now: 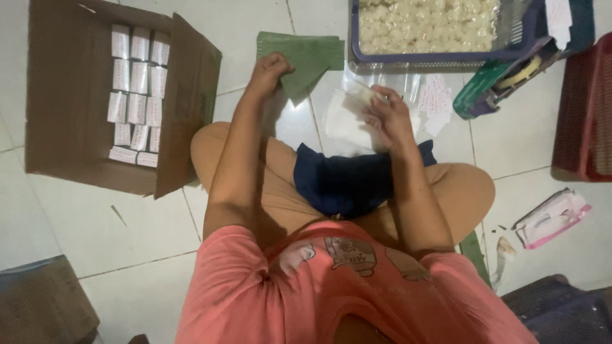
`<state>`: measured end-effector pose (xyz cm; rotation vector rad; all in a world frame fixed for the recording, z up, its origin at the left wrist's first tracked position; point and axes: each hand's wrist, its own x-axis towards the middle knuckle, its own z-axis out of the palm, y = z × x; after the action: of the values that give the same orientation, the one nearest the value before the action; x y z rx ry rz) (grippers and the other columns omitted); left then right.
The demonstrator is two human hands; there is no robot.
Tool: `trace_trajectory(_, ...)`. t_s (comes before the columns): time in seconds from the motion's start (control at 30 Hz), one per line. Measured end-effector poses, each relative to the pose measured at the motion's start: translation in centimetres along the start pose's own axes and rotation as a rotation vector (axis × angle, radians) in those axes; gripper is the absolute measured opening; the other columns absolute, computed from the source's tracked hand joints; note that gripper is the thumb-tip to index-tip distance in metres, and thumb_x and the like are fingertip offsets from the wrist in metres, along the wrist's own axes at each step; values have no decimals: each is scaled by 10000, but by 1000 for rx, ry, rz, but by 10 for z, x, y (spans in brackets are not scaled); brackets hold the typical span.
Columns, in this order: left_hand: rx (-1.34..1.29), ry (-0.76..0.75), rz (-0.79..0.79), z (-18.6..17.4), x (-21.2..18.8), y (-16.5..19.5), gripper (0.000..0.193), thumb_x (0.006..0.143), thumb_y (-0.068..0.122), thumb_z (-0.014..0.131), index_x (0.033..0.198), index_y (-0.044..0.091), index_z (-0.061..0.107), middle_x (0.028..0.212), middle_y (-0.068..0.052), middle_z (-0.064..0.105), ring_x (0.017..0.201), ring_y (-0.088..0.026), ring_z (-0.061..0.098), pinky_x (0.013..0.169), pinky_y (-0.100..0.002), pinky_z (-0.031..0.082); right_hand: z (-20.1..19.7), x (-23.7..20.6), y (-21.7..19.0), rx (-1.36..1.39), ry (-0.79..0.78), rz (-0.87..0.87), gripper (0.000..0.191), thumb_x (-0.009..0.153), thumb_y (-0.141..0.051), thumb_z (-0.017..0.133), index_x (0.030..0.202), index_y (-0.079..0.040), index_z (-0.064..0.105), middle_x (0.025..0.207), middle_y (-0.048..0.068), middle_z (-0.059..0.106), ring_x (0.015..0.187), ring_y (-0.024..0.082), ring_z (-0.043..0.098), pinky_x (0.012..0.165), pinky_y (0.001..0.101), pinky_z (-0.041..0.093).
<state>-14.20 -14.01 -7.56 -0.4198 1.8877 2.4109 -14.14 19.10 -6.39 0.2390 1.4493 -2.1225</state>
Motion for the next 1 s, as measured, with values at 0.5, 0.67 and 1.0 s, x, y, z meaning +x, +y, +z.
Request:
trace_trajectory(0.5, -785, -291, 18, 132, -118, 19, 766, 1015, 662, 436, 1410, 16, 553, 1106, -92, 666, 920, -173, 615, 762, -303, 503, 80, -60, -22, -223, -146, -430, 257, 940, 48, 773, 1181, 26, 690, 1083, 127, 715, 882, 140, 712, 710, 252, 601)
trace_trajectory(0.67, -421, -43, 339, 151, -127, 14, 669, 1058, 558, 570, 1398, -17, 600, 1224, -104, 690, 1068, -155, 639, 963, -275, 520, 81, -93, -45, -675, -80, -766, 209, 982, 86, 705, 1184, 38, 736, 1108, 110, 698, 990, 158, 694, 800, 262, 560)
trace_trajectory(1.0, -187, 80, 419, 174, -131, 9, 453, 1030, 170, 685, 1403, -28, 519, 1289, -110, 641, 1179, -167, 603, 1039, -301, 504, 81, -103, -63, -679, 13, -790, 280, 960, -42, 774, 1228, 9, 711, 1201, 125, 646, 1073, 202, 660, 912, 288, 532)
